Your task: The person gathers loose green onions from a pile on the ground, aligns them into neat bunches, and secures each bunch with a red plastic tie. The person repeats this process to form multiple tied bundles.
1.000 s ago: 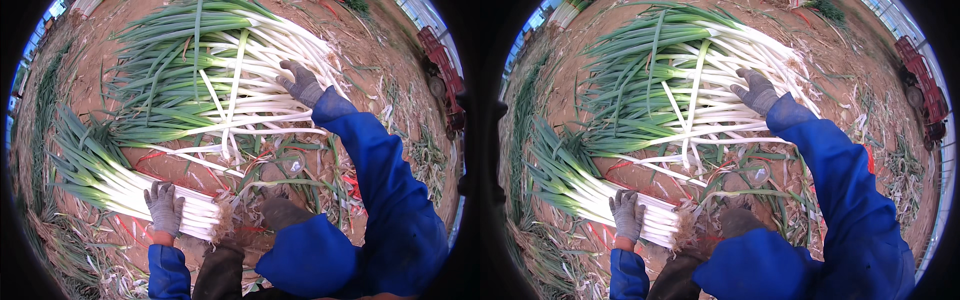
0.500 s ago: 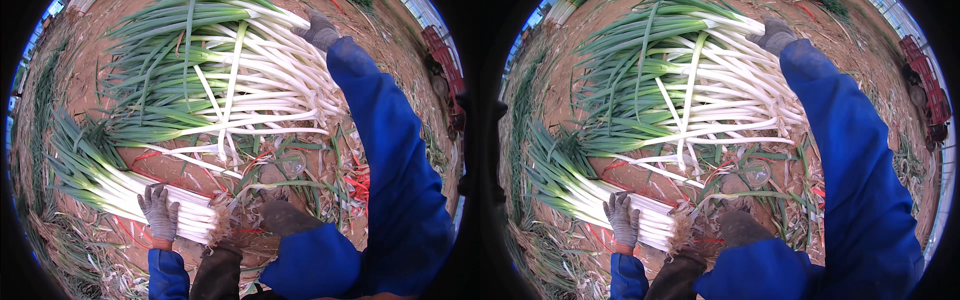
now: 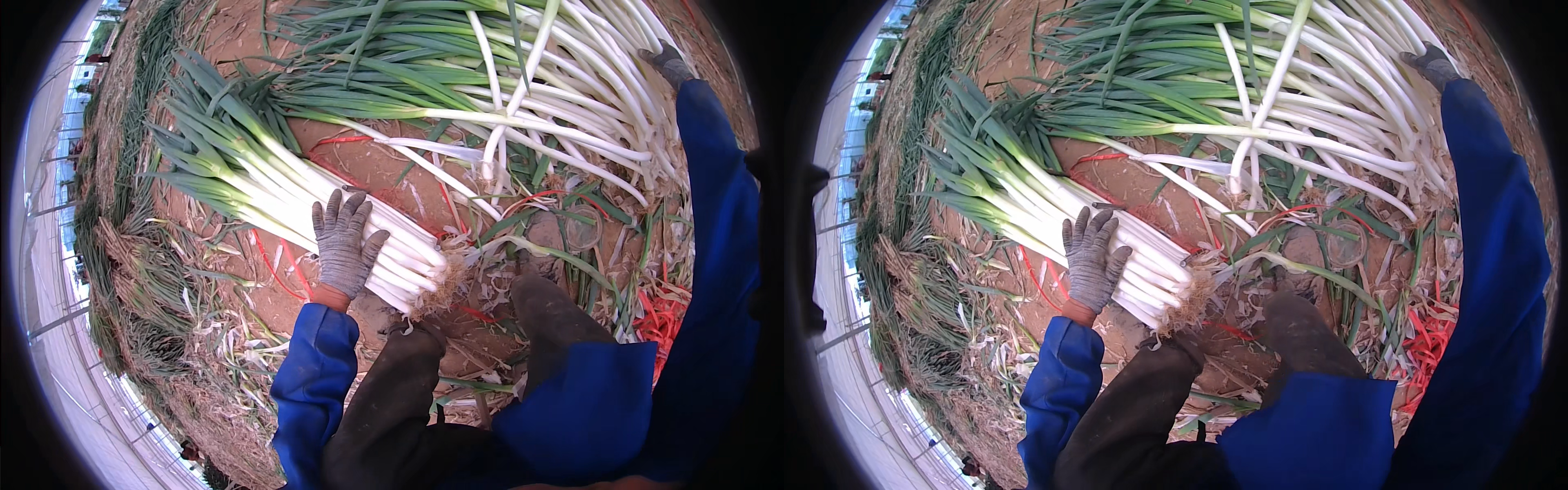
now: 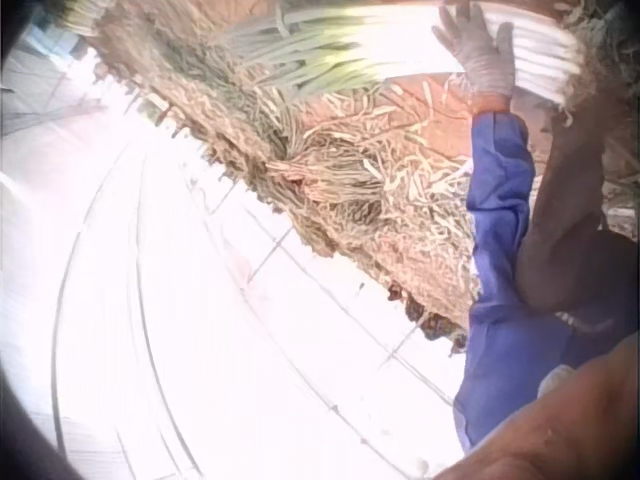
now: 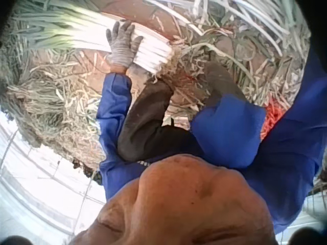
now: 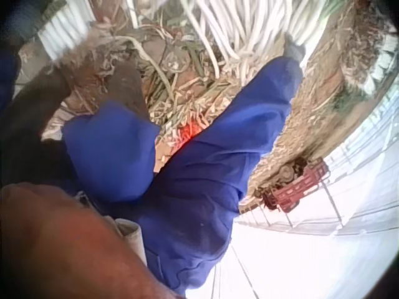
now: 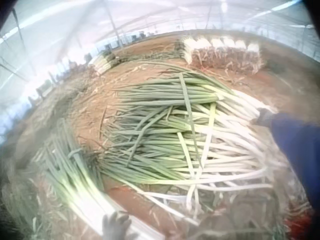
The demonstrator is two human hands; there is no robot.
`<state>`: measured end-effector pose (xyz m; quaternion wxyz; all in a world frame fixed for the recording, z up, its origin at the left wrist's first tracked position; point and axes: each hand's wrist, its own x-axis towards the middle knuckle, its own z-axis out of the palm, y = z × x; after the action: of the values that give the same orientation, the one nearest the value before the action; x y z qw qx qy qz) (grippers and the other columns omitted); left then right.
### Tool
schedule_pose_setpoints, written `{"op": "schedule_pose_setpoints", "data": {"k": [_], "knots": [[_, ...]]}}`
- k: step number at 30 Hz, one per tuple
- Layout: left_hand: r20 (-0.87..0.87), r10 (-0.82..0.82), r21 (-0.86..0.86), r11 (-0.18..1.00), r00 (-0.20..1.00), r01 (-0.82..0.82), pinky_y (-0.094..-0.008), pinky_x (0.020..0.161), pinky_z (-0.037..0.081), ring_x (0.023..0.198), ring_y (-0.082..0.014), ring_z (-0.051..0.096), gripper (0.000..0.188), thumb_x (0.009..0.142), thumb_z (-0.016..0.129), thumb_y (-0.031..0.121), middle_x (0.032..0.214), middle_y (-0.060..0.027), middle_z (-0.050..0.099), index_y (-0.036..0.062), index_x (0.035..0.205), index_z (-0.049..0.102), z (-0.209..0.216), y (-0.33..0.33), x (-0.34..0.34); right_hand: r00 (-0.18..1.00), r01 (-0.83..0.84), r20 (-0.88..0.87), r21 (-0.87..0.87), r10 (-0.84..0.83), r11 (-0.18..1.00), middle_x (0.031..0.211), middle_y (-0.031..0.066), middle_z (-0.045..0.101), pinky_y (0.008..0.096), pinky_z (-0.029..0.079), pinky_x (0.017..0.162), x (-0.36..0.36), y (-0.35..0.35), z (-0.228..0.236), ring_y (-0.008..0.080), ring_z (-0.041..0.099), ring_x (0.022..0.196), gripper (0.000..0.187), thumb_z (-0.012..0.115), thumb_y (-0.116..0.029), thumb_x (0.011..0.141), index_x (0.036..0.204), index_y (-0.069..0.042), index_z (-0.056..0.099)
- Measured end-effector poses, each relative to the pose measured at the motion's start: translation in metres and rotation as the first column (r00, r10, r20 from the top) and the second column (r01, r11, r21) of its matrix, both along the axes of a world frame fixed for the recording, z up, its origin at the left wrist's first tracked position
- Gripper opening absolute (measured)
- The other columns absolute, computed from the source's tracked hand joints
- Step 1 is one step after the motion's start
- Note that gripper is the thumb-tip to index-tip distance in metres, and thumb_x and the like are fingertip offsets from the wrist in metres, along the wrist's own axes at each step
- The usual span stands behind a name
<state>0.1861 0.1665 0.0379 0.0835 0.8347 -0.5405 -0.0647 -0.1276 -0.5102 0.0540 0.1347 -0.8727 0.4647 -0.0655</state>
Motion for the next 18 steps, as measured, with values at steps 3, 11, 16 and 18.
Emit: {"op": "schedule_pose_setpoints", "data": {"k": [3, 11, 16, 18], "knots": [[0.035, 0.037, -0.009, 0.999, 0.999, -0.037, -0.0522, 0.114, 0.012, 0.134, -0.0356, 0.034, 0.048, 0.087, 0.059, 0.041, 0.132, -0.0099, 0.051, 0.0077, 0.121, 0.059, 0.009, 0.012, 0.007, 0.979, 0.099, -0.198, 0.234, -0.052, 0.967, 0.135, 0.0234, 0.050, 0.0363, 0.037, 0.104, 0.028, 0.024, 0.016, 0.0309, 0.049, 0.124, 0.100, 0.070, -0.062, 0.075, 0.139, 0.008, 0.038], [-0.002, 0.081, -0.008, 0.997, 0.997, -0.081, -0.0527, 0.115, 0.010, 0.135, -0.0337, 0.032, 0.053, 0.085, 0.061, 0.044, 0.134, -0.0079, 0.049, 0.0078, 0.124, 0.058, 0.004, 0.017, 0.003, 0.982, 0.143, -0.125, 0.023, -0.139, 0.989, 0.117, 0.0213, 0.062, 0.0368, 0.041, 0.096, 0.016, 0.009, -0.014, 0.0343, 0.058, 0.110, 0.097, 0.070, -0.063, 0.073, 0.132, 0.010, 0.046], [-0.011, 0.054, -0.010, 0.999, 0.998, -0.054, -0.0521, 0.115, 0.011, 0.136, -0.0356, 0.030, 0.053, 0.086, 0.060, 0.043, 0.135, -0.0095, 0.049, 0.0063, 0.124, 0.057, 0.009, 0.008, 0.004, 0.989, 0.110, -0.092, -0.066, -0.116, 0.992, 0.111, 0.0227, 0.064, 0.0390, 0.043, 0.094, 0.003, 0.015, -0.018, 0.0339, 0.060, 0.106, 0.069, 0.068, -0.047, 0.080, 0.124, 0.005, 0.055], [-0.018, 0.031, -0.063, 0.998, 0.999, -0.032, -0.0512, 0.115, 0.013, 0.136, -0.0384, 0.029, 0.049, 0.088, 0.059, 0.040, 0.136, -0.0112, 0.049, 0.0056, 0.123, 0.056, 0.018, 0.003, 0.004, 0.983, 0.043, -0.176, -0.071, -0.055, 0.997, 0.104, 0.0232, 0.065, 0.0405, 0.045, 0.089, -0.006, 0.016, -0.004, 0.0343, 0.061, 0.100, 0.054, 0.065, -0.037, 0.082, 0.118, 0.002, 0.060]]}}
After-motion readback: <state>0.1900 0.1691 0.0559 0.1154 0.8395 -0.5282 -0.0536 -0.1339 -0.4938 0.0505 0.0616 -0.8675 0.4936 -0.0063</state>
